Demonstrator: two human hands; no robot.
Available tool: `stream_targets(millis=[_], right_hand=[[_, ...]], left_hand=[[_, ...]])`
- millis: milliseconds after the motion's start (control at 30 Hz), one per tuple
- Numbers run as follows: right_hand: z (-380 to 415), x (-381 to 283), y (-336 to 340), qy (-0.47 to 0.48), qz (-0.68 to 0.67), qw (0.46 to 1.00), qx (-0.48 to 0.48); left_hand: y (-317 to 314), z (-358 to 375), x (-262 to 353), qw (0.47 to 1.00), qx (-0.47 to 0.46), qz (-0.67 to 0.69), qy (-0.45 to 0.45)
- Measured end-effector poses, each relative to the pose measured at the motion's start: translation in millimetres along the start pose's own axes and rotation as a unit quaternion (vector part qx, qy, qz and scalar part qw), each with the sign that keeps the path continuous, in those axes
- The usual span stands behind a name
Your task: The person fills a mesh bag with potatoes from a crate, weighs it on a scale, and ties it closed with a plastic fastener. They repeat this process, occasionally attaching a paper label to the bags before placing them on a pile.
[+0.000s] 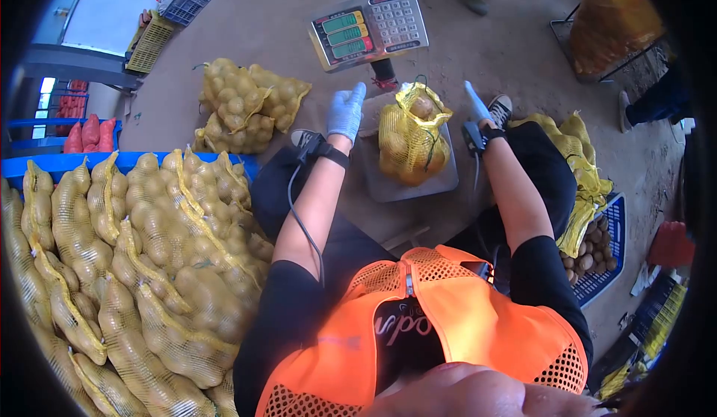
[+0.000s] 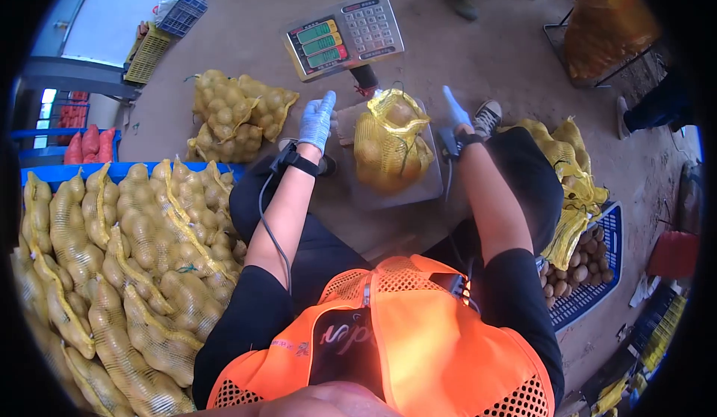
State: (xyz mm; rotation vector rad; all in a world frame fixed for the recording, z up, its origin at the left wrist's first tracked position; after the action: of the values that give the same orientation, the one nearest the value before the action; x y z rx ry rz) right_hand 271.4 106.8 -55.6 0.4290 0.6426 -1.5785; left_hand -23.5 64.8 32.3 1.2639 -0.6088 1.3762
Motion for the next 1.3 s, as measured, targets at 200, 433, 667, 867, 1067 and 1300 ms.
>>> stream_targets(millis=[200, 433, 667, 867, 1067, 1300], right_hand=[[34, 8, 8, -0.062, 0.073, 0.994, 0.061], [58, 1, -23, 0.179, 0.068, 0.981, -0.008], [164, -22, -47, 0.305, -0.097, 0.947, 0.034], [176, -17, -59, 0.282, -0.121, 0.950, 0.059], [172, -7, -63, 0.285, -0.089, 0.950, 0.091], [211, -11, -53, 0.290, 0.076, 0.946, 0.124]], left_hand=[[-26, -30, -4, 0.997, 0.004, -0.059, -0.056], [-40, 6, 37, 0.976, -0.198, 0.002, -0.094], [32, 79, 58, 0.973, -0.055, 0.186, -0.122], [31, 79, 46, 0.977, -0.030, 0.125, -0.170], [39, 81, 38, 0.980, -0.031, 0.035, -0.193], [51, 67, -6, 0.985, -0.003, 0.001, -0.174]])
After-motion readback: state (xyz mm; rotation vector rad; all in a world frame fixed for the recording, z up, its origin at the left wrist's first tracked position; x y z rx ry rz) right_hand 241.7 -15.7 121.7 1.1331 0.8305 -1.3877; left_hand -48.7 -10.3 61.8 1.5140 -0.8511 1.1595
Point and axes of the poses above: each hand's wrist, its own z-axis away from the middle knuckle, its own y-axis out of the back of the hand, x = y × z, the point moved 3 cm from there along -z, towards the middle knuckle, and after that the axes turned 3 degrees about -y, right-handed, at the moved point
